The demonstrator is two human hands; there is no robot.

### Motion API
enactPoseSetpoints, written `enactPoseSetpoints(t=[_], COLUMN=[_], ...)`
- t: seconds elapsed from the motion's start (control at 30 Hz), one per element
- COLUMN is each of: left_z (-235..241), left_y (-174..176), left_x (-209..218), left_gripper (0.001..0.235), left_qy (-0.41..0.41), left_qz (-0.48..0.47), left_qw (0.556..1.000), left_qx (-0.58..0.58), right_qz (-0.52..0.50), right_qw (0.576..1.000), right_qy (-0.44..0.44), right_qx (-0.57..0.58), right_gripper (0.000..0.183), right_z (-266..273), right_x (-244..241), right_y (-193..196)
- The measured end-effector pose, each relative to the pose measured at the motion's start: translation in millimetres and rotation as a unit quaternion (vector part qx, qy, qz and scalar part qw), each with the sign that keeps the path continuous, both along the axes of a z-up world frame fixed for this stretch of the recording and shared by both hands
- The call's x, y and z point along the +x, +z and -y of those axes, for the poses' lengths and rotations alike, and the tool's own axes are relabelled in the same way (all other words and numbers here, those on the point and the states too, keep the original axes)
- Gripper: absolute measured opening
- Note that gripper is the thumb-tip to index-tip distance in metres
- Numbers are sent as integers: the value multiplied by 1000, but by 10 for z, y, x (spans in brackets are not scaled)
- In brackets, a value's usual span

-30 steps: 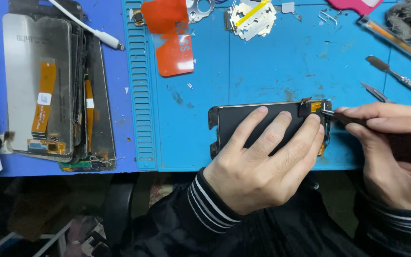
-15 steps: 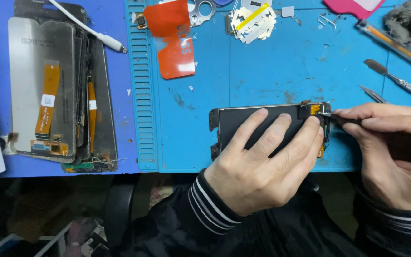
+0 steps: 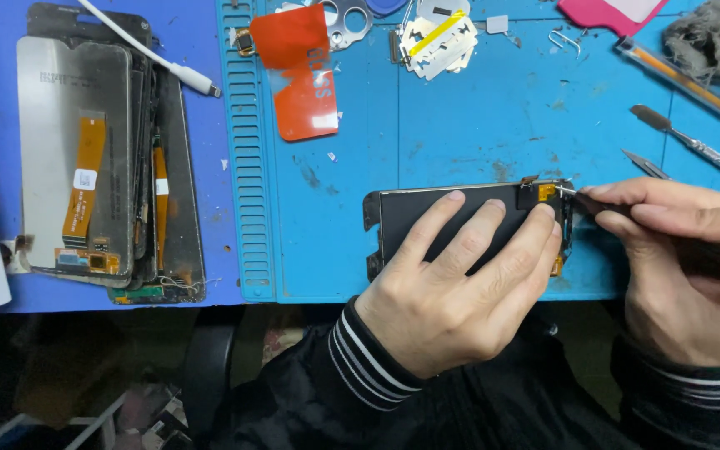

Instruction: Repairing and cleaning components on a smartphone screen assembly using a scalpel and tweezers.

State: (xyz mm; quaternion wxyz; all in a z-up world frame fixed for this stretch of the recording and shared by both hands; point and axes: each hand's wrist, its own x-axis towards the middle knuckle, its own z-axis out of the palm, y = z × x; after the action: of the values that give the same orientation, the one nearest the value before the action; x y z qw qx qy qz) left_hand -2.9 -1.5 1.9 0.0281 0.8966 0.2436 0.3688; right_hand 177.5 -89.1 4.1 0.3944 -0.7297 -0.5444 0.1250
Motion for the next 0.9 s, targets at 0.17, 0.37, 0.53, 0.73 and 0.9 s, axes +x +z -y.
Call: enactPoseSetpoints(t=[0.17,0.37,0.53,0.73,0.9], left_z=[8,9,93,149,130], left_y=[49,266,159,-50,39], left_x=[-21,33,113,196,217], left_gripper=[22,29,14,13,6], left_qy=[-8,-41,-20,14,38], left_qz=[-4,18,-24,-24,9], left_qw=[1000,999,999,1000,998], left_qx=[11,21,-22,4,39], right_qz=[-37,-105,-190,-212,-240], right_qw=[999,988,974,971,963], right_qy=[-20,26,-50,105,124], right_qx=[33,106,-116,-31,19], right_gripper=[24,18,43,8,13], right_z=[-56,-154,-103,-286,-320], right_x=[-52,102,550,689,730], right_y=[56,178,-17,149,10])
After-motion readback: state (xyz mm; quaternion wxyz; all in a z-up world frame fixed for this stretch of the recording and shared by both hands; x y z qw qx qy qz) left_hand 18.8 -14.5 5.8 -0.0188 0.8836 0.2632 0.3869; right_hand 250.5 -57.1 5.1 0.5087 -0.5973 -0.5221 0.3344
